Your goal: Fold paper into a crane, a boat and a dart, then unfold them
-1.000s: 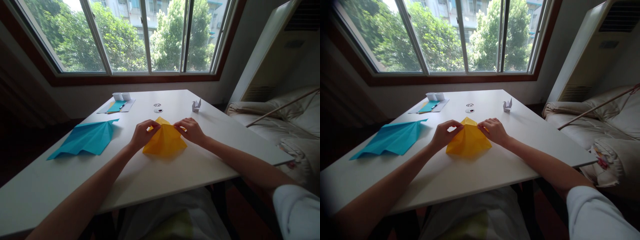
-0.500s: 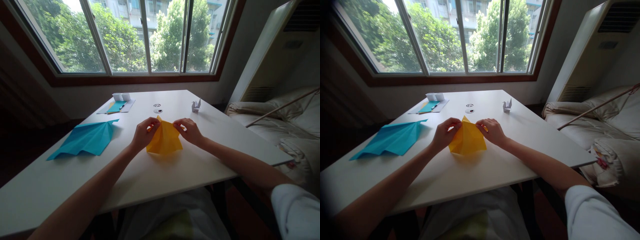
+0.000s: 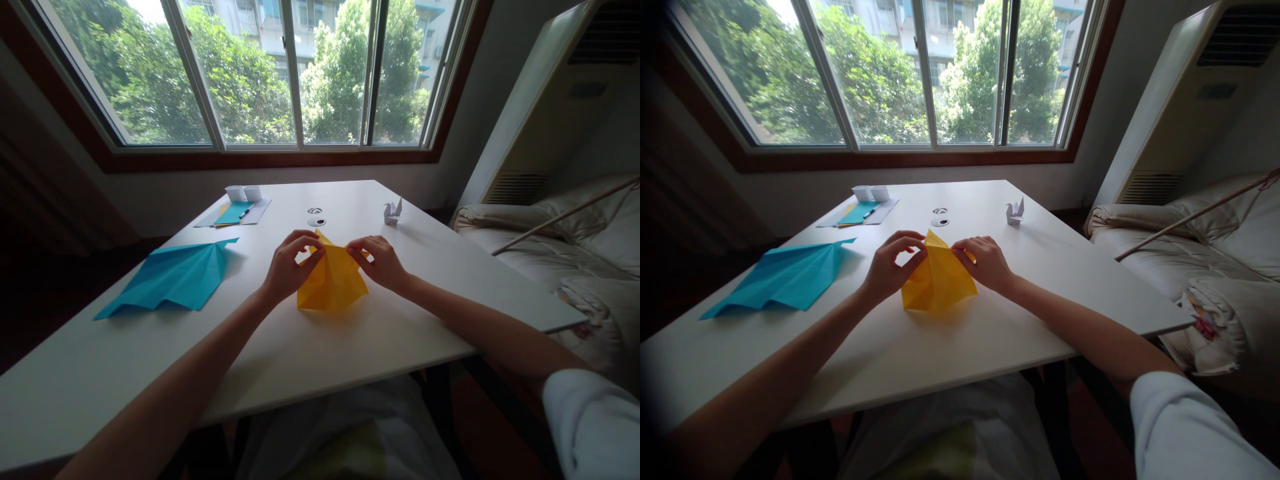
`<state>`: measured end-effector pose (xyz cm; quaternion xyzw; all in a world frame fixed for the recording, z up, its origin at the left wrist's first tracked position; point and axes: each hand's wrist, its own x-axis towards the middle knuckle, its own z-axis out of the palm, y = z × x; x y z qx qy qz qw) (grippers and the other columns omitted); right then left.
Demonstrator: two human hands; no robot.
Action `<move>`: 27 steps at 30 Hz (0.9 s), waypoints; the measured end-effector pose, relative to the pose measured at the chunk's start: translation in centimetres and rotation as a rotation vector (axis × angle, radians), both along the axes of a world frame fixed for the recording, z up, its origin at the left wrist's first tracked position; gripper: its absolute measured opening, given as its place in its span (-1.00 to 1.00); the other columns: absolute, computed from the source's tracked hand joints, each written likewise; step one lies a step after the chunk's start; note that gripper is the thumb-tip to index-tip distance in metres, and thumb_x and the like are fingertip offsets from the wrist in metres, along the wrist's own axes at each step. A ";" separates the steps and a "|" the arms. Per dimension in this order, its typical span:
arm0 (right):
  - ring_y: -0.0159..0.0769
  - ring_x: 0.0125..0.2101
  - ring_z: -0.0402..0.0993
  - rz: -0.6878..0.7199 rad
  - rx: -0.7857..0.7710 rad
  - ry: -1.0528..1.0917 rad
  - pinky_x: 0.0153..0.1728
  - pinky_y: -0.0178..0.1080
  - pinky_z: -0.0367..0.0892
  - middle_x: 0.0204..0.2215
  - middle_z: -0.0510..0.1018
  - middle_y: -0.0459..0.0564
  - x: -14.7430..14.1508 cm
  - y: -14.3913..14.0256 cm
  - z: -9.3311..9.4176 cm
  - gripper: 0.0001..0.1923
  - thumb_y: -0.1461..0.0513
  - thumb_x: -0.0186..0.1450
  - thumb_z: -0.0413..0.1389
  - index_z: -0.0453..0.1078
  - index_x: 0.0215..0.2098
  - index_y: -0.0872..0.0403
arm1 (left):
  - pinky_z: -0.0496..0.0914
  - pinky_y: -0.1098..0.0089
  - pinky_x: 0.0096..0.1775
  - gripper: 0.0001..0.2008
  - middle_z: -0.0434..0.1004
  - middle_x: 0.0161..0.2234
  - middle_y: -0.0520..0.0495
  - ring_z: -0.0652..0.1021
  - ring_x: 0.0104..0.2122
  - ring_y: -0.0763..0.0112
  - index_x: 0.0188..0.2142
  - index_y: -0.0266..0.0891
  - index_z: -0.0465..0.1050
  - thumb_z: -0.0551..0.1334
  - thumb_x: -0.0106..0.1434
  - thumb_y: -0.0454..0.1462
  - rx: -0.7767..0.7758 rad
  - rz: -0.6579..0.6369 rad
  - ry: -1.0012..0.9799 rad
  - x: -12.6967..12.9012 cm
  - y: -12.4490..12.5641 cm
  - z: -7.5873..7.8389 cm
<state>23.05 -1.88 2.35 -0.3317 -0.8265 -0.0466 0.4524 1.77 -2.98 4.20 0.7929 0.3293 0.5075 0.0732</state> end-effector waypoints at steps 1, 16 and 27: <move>-0.36 -0.43 0.44 0.002 0.001 0.000 -0.25 -0.24 0.21 -0.44 0.54 -0.09 0.0 0.0 0.0 -0.86 0.22 0.30 -0.02 0.36 -0.32 0.04 | 0.39 0.32 -0.19 -0.93 0.46 -0.17 -0.14 0.47 -0.17 0.31 -0.38 -0.23 0.42 0.18 0.16 -0.28 0.019 0.000 0.001 0.0 0.0 0.1; -0.33 -0.36 0.45 0.074 -0.152 0.099 -0.24 -0.23 0.31 -0.39 0.50 -0.08 -0.1 0.1 -0.3 -0.70 0.15 0.28 -0.01 0.23 -0.02 0.00 | 0.41 0.37 -0.31 -0.82 0.51 -0.45 -0.01 0.51 -0.41 0.39 -0.45 -0.26 0.41 0.30 0.03 -0.19 -0.303 -0.003 -0.489 -0.1 0.6 0.4; -0.17 0.02 0.26 0.230 -0.181 0.019 -0.11 -0.10 0.35 0.13 0.14 0.11 -0.2 -0.3 -0.4 -0.66 0.12 0.30 -0.05 0.25 0.03 -0.05 | 0.38 0.43 -0.44 -0.78 0.45 -0.52 0.05 0.48 -0.53 0.46 -0.43 -0.28 0.35 0.31 -0.08 -0.24 -0.689 0.020 -0.935 -0.1 1.1 -0.2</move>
